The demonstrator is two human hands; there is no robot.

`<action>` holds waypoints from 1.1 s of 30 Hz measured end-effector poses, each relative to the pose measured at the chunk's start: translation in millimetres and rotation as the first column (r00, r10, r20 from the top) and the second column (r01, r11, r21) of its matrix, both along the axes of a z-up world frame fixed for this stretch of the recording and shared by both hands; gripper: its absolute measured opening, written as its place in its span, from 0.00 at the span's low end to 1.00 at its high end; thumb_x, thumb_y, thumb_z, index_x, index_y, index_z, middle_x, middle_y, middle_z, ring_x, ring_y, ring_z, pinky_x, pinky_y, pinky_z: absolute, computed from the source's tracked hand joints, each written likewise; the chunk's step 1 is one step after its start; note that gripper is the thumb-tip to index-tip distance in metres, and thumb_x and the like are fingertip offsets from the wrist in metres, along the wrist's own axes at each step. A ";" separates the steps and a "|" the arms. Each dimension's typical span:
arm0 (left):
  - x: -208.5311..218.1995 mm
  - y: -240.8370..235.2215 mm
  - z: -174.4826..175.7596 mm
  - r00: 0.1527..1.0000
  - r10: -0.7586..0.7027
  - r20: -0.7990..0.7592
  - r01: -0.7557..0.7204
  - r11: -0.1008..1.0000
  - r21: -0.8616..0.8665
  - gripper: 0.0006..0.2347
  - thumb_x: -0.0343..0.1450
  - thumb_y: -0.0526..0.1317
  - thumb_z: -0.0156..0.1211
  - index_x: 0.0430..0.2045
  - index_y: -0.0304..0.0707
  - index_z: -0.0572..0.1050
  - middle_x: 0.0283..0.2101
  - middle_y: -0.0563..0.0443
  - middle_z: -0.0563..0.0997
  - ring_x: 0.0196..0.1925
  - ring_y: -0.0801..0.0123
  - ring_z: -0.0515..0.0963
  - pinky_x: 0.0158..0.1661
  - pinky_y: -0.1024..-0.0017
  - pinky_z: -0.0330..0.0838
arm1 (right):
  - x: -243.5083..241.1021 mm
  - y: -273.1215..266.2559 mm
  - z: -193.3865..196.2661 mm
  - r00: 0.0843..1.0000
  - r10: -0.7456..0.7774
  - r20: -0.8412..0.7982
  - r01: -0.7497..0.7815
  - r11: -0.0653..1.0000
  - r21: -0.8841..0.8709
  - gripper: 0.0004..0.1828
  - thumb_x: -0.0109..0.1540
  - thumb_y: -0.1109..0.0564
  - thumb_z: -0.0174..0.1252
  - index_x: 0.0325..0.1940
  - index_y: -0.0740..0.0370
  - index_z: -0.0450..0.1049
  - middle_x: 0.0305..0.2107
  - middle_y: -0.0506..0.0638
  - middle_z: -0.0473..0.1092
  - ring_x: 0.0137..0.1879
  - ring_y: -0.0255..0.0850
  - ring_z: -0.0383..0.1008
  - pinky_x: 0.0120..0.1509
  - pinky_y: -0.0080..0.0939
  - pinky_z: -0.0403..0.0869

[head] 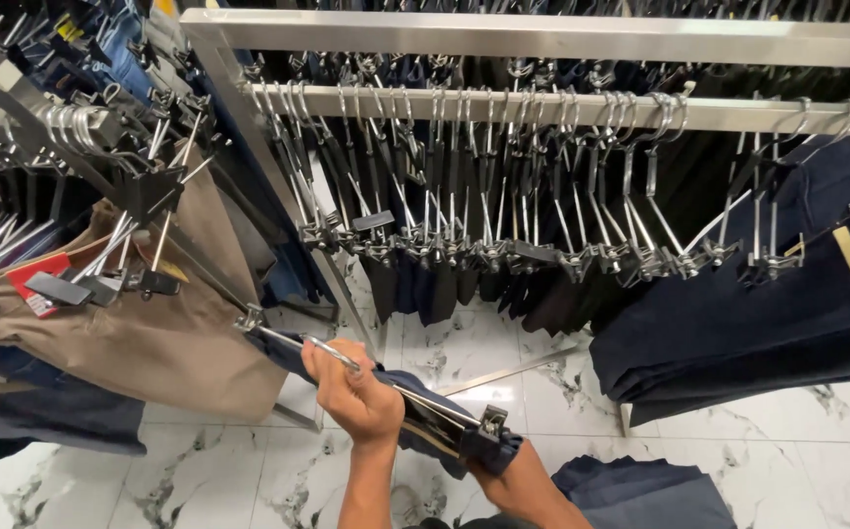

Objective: Picking up pants from the floor, unfolding them, and hanging them on a clothing rack using hangers with clips.

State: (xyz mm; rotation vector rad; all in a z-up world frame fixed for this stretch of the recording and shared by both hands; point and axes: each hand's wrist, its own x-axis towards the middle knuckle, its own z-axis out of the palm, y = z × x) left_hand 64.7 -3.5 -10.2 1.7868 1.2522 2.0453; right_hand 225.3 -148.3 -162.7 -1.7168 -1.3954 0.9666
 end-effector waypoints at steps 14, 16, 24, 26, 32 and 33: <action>17.5 -9.1 1.3 0.992 0.093 0.089 -0.097 0.994 0.040 0.22 0.83 0.47 0.30 0.18 0.38 0.59 0.20 0.51 0.65 0.23 0.65 0.64 0.60 0.54 0.60 | 27.1 -8.1 20.9 0.970 -0.191 0.153 0.150 0.958 0.245 0.20 0.55 0.61 0.62 0.52 0.54 0.82 0.50 0.50 0.81 0.55 0.50 0.82 0.55 0.44 0.78; 15.9 -7.1 -4.1 0.992 0.072 0.103 -0.072 0.997 0.001 0.19 0.82 0.43 0.32 0.19 0.39 0.61 0.19 0.51 0.65 0.23 0.64 0.68 0.70 0.48 0.52 | 19.5 -19.8 25.9 0.968 0.251 0.005 -0.248 0.956 0.159 0.08 0.59 0.57 0.63 0.40 0.50 0.83 0.38 0.48 0.83 0.46 0.50 0.84 0.48 0.49 0.78; 14.3 -5.3 2.8 0.996 0.065 0.059 -0.068 0.996 0.054 0.22 0.83 0.47 0.30 0.17 0.38 0.60 0.18 0.52 0.63 0.21 0.66 0.62 0.68 0.48 0.58 | 24.7 -2.7 -52.0 0.899 -0.304 0.314 0.318 0.948 0.010 0.04 0.48 0.58 0.57 0.25 0.55 0.78 0.21 0.50 0.79 0.30 0.46 0.79 0.35 0.48 0.70; 6.8 -6.6 2.1 0.998 0.030 0.059 -0.035 0.996 0.082 0.21 0.83 0.45 0.30 0.18 0.38 0.61 0.18 0.50 0.63 0.21 0.66 0.61 0.67 0.49 0.59 | 15.9 -10.0 -53.7 0.904 -0.301 0.303 0.317 0.948 -0.005 0.06 0.49 0.58 0.57 0.28 0.55 0.77 0.22 0.50 0.79 0.29 0.45 0.78 0.34 0.47 0.70; -7.8 -3.4 -0.1 0.996 0.076 0.038 -0.078 0.996 0.054 0.24 0.83 0.48 0.28 0.15 0.38 0.59 0.18 0.51 0.63 0.21 0.65 0.60 0.62 0.55 0.61 | 3.8 3.0 -50.3 0.925 -0.284 0.252 0.293 0.956 0.006 0.17 0.51 0.58 0.55 0.44 0.52 0.76 0.28 0.48 0.82 0.24 0.40 0.68 0.32 0.42 0.66; -9.5 -1.8 -2.9 0.996 0.056 0.062 -0.058 0.998 0.024 0.23 0.83 0.48 0.29 0.16 0.39 0.60 0.18 0.52 0.64 0.22 0.66 0.63 0.65 0.51 0.60 | 0.1 2.3 -50.3 0.929 -0.284 0.238 0.292 0.957 0.003 0.20 0.51 0.58 0.54 0.48 0.51 0.76 0.29 0.48 0.82 0.23 0.39 0.66 0.31 0.41 0.65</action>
